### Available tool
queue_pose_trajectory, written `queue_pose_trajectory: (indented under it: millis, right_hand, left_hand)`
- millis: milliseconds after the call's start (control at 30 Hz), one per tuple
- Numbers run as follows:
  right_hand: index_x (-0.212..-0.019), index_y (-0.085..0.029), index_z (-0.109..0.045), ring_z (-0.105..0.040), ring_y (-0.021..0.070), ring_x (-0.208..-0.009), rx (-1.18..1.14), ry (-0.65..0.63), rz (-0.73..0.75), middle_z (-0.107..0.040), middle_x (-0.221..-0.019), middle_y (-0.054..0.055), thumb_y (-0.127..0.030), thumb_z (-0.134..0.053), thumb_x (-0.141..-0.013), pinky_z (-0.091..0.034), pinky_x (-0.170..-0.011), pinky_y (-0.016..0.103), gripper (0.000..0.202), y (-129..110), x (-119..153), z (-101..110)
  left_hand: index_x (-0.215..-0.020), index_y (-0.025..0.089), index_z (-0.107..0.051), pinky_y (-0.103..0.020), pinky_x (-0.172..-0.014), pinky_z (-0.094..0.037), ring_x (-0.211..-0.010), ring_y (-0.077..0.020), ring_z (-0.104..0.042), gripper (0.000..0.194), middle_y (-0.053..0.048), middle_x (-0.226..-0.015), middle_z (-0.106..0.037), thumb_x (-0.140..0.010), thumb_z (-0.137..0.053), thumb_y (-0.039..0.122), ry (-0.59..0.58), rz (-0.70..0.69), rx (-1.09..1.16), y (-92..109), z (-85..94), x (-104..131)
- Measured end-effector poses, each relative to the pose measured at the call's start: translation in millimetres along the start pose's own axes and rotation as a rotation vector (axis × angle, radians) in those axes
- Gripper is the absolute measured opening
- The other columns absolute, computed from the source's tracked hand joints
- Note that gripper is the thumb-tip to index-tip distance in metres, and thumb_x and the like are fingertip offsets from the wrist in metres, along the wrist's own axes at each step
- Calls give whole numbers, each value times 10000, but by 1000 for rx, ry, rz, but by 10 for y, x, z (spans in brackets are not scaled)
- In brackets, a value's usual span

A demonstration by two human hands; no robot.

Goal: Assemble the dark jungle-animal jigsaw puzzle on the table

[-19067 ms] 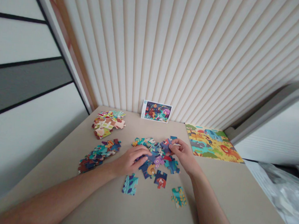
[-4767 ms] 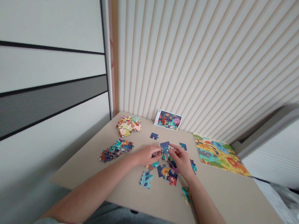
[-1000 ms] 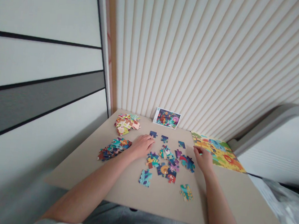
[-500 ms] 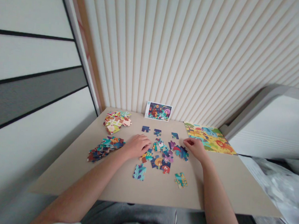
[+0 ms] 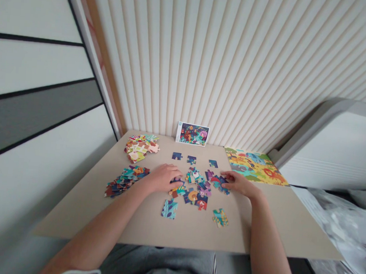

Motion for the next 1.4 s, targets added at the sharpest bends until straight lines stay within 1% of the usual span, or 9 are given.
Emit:
queue_pose_trajectory:
  millis: [167, 267, 433, 533, 733, 900, 1133, 1300, 1400]
  right_hand:
    - [-971, -161, -708, -619, 197, -756, -34, -31, -16, -697, -824, 44, -481, -737, -760, -489, -667, 304, 384, 19, -43, -38]
    - [-881, -166, -698, -581, 176, -668, 57, 31, -22, -673, -729, 24, -490, -687, -792, -436, -591, 282, 336, 22, -83, -23]
    - [-944, -172, -713, -592, 179, -670, 215, 142, 5, -690, -753, 35, -459, -653, -832, -428, -603, 286, 314, -14, -101, 13]
    - [-1047, -170, -713, -608, 185, -680, 270, 216, 35, -698, -790, 53, -434, -625, -862, -448, -628, 296, 334, -69, -94, 42]
    - [-1091, -180, -716, -612, 187, -698, 340, 279, 92, -695, -826, 59, -431, -560, -911, -452, -666, 308, 346, -152, -100, 69]
    - [-1059, -187, -732, -619, 197, -718, 337, 294, 116, -712, -864, 75, -450, -581, -891, -470, -687, 323, 347, -152, -119, 67]
    - [-1034, -194, -734, -652, 224, -790, 333, 331, 115, -735, -926, 92, -432, -562, -909, -488, -739, 345, 319, -157, -104, 96]
    - [-1027, -198, -737, -661, 231, -829, 338, 335, 124, -741, -970, 94, -428, -557, -921, -495, -777, 356, 311, -144, -96, 113]
    - [-1026, -197, -741, -660, 239, -861, 335, 337, 147, -738, -979, 95, -421, -555, -930, -497, -802, 369, 306, -179, -100, 101]
  left_hand:
    - [-1141, 272, -707, -333, -941, -455, -1027, -233, -635, 463, -39, -1072, -678, -782, -779, 554, -64, -13, 83, -68, 57, 51]
    - [-1139, 281, -711, -324, -945, -455, -1029, -231, -632, 460, -37, -1076, -670, -765, -799, 534, -70, -1, 132, -80, 32, 42]
    - [-1061, 253, -710, -308, -928, -467, -1016, -221, -624, 341, -41, -1060, -661, -790, -795, 442, -72, -2, 220, -72, -17, 15]
    - [-992, 212, -674, -295, -840, -489, -940, -210, -624, 294, -41, -1007, -654, -796, -775, 407, -50, 62, 299, -111, -15, 14]
    - [-1027, 204, -595, -265, -696, -485, -771, -170, -631, 183, 0, -848, -659, -931, -581, 359, 143, 289, 497, -336, 47, 45]
    - [-1094, 205, -617, -302, -739, -503, -799, -195, -654, 190, -31, -868, -682, -948, -528, 287, 210, 360, 336, -422, 26, 60]
    - [-1037, 212, -636, -362, -936, -485, -1021, -229, -619, 178, -80, -1053, -645, -964, -476, 188, 175, 262, 54, -235, -15, 42]
    - [-989, 216, -646, -377, -925, -478, -999, -238, -602, 127, -80, -1046, -618, -968, -541, 284, 153, 223, -43, -147, -37, 42]
    - [-1075, 223, -647, -407, -966, -460, -1060, -260, -585, 179, -89, -1101, -620, -955, -588, 343, 159, 180, -44, -80, -47, 23]
Point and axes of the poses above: each hand's wrist, its own x-axis away from the middle knuckle, its own z-axis out of the back of the hand, y = z × x, the point moved 4 cm from there along -x, towards the middle knuckle
